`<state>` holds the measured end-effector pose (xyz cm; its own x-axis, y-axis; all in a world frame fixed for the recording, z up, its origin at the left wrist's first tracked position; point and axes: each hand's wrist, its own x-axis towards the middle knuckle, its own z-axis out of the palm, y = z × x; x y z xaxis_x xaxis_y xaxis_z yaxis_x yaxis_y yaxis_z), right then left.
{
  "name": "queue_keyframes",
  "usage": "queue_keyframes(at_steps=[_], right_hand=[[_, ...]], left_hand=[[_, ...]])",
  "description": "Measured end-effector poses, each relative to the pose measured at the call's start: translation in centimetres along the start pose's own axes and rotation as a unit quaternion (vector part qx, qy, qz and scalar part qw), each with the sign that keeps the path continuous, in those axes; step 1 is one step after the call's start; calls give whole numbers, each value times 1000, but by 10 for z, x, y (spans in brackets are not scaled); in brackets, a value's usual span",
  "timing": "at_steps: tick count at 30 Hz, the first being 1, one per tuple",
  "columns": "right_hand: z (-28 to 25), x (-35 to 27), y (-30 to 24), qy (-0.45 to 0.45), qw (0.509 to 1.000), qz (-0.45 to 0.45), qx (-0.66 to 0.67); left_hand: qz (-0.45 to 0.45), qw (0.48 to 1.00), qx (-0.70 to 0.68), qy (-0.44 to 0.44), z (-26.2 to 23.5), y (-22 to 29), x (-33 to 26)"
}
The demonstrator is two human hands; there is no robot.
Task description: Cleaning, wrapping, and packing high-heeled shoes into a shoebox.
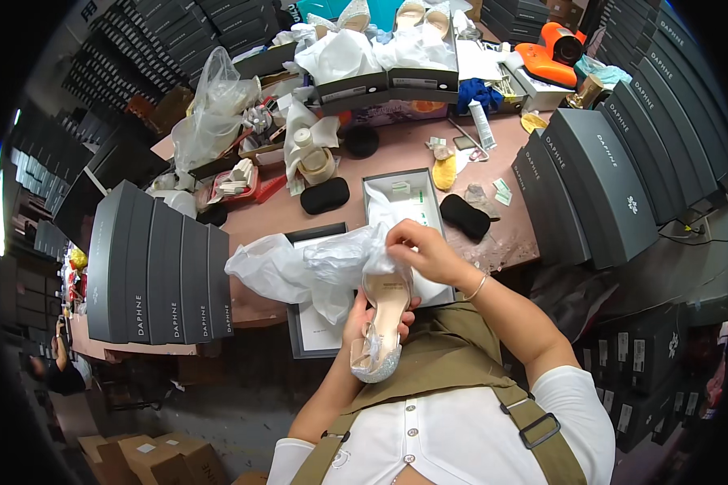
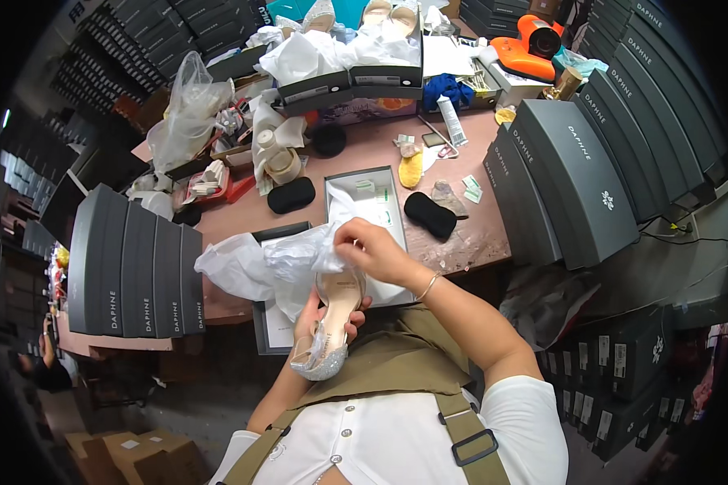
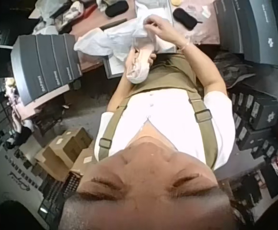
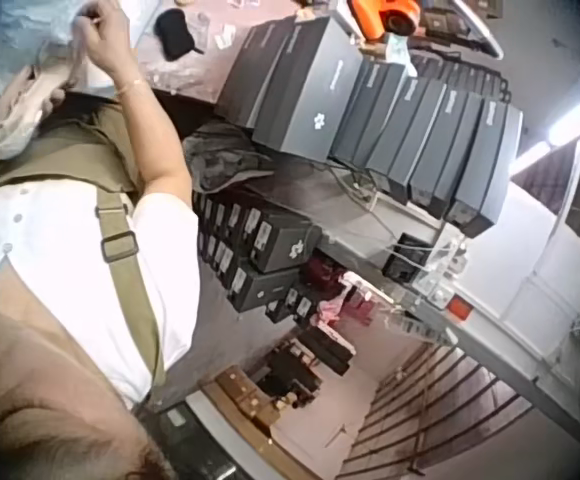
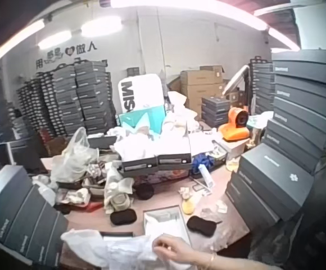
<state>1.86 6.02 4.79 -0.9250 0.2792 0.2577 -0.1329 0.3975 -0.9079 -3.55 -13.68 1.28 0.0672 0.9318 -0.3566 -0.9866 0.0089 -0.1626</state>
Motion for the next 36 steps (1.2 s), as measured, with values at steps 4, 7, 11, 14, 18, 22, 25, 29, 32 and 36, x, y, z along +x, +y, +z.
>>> queue_keyframes(at_steps=[4,7,11,14,18,22,25,29,32,36], right_hand=[[-32,23,26,231,904,124,339],[-68,35,8,256,963,24,-82],[-89,20,2,253,960,-42,-115],[-107,-22,-6,245,943,130,182],[-113,-105,-10,324,869,145,346],[-126,-255,43,293,857,258,337],[-155,-343,23,442,818,349,118],[-210,-413,9,451,719,425,-317],[-230,-399,34,388,625,457,-499],[-211,-439,226,283,686,425,-519]], left_hand=[[-1,992,125,-12,-6,2,-1],[41,972,230,26,-4,4,-12],[89,969,229,-10,9,10,-20],[103,965,239,-13,15,13,-17],[70,962,264,-6,17,14,-5],[62,951,302,5,15,8,11],[55,943,326,17,36,-15,26],[-8,913,401,79,51,-42,56],[-51,892,444,71,54,-55,78],[-72,873,479,49,57,-70,87]])
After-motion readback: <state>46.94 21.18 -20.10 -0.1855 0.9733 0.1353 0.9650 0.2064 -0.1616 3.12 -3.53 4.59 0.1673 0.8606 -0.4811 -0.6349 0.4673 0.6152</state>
